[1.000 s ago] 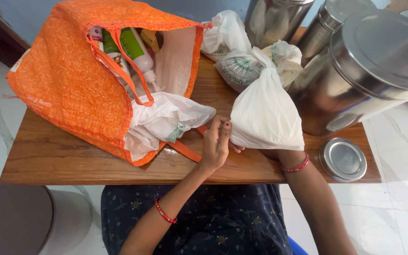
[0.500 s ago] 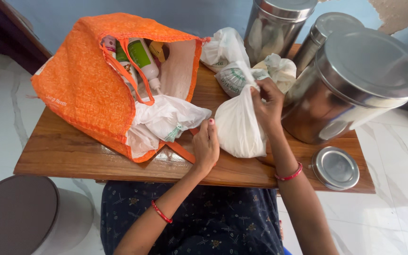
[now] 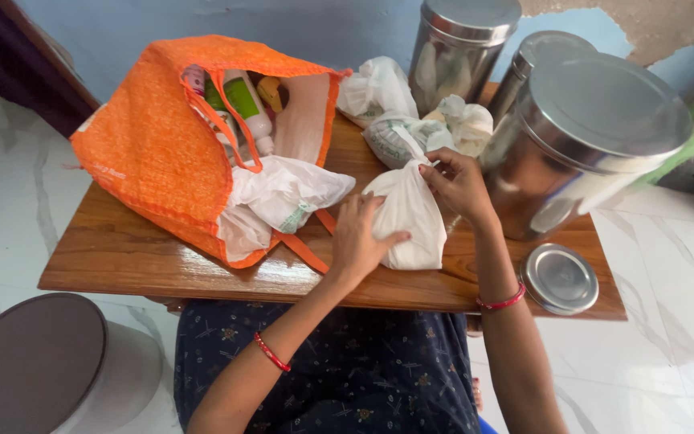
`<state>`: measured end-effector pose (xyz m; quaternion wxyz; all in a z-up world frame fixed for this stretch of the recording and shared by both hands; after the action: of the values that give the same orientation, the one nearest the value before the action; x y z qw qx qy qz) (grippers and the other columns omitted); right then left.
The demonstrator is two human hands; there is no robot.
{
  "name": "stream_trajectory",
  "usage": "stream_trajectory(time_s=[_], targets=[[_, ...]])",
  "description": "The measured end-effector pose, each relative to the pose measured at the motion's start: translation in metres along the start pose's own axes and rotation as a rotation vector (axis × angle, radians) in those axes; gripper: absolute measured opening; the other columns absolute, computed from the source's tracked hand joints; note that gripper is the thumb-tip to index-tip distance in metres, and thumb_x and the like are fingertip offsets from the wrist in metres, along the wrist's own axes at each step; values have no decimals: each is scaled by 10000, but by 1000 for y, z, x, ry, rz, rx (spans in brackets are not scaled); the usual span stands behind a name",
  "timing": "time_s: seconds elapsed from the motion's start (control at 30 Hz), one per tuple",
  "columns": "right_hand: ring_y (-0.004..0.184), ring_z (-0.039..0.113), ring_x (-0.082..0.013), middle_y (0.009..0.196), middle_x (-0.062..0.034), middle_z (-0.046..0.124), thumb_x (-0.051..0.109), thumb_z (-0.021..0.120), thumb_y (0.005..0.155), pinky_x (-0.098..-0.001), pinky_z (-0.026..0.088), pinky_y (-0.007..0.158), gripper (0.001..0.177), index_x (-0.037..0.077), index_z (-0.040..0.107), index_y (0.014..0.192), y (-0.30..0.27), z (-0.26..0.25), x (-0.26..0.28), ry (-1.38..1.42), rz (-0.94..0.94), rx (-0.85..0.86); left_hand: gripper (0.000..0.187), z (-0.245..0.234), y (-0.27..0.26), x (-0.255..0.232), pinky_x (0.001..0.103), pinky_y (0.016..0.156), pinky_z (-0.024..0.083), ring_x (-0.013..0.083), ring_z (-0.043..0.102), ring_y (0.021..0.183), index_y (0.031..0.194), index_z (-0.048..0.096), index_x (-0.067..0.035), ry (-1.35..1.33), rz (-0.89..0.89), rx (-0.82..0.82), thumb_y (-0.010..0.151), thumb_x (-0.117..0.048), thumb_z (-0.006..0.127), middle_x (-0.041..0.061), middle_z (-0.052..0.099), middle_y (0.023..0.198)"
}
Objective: The person unpacks plastic bags containing white powder and several bottles of personal care products from an orange bag, placing them on a wooden table.
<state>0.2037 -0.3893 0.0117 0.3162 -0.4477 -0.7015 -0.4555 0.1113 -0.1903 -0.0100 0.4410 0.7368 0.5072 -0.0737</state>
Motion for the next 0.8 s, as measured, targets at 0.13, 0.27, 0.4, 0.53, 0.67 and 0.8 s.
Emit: stream_trajectory(time_s=[0.13,0.27,0.4,0.53,0.67,0.8], targets=[[702,643,-60,818,-12,721,84,707,966,-226,529,625,181,-13,710,1119,-6,-5,0,62,69,47,485,16,-7,26,418,893,545,255,679,1027,1084,683,-55,-87,-137,67,799,-382,900,109,720,1119],[742,662,-71,872,-23,722,28,673,977,-242,555,653,161,-29,698,1125,-8,-3,22,18,1,-17,480,13,-11,26,405,949,551,256,688,1086,1161,677,-49,-203,-101,45,879,-409,825,115,725,1174],[789,678,-80,924,-37,709,-18,610,1004,-256,601,690,141,-47,686,1118,1,-7,66,75,-75,-14,776,14,9,29,471,1094,430,322,553,1307,1378,539,-2,-469,-151,109,947,-646,567,198,586,1368],[794,674,-123,955,-66,685,-58,628,985,-270,573,709,149,-72,698,1116,14,-2,106,-18,-224,-13,1042,24,65,59,500,1188,331,351,438,1461,1520,391,19,-755,-406,204,918,-821,248,238,478,1521],[769,668,-123,945,-70,692,-48,634,1004,-273,565,697,135,-81,695,1120,54,3,114,-20,-267,-14,1061,-8,102,102,486,1227,173,366,104,1568,1638,61,-44,-743,-399,-181,933,-800,300,208,55,1715],[728,679,-112,933,-69,718,-15,639,1014,-264,581,656,158,-69,699,1150,108,21,113,-2,-235,-46,951,-34,103,139,469,1240,194,349,129,1583,1664,44,-113,-814,-405,-332,993,-719,337,168,63,1730]])
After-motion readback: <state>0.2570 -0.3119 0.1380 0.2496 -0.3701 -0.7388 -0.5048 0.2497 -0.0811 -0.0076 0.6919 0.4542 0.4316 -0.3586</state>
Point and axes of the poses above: each hand's wrist, its own y-axis towards the middle knuckle, its own z-axis out of the palm, x = y × z, the point moved 6 cm from there along y, towards the middle knuckle
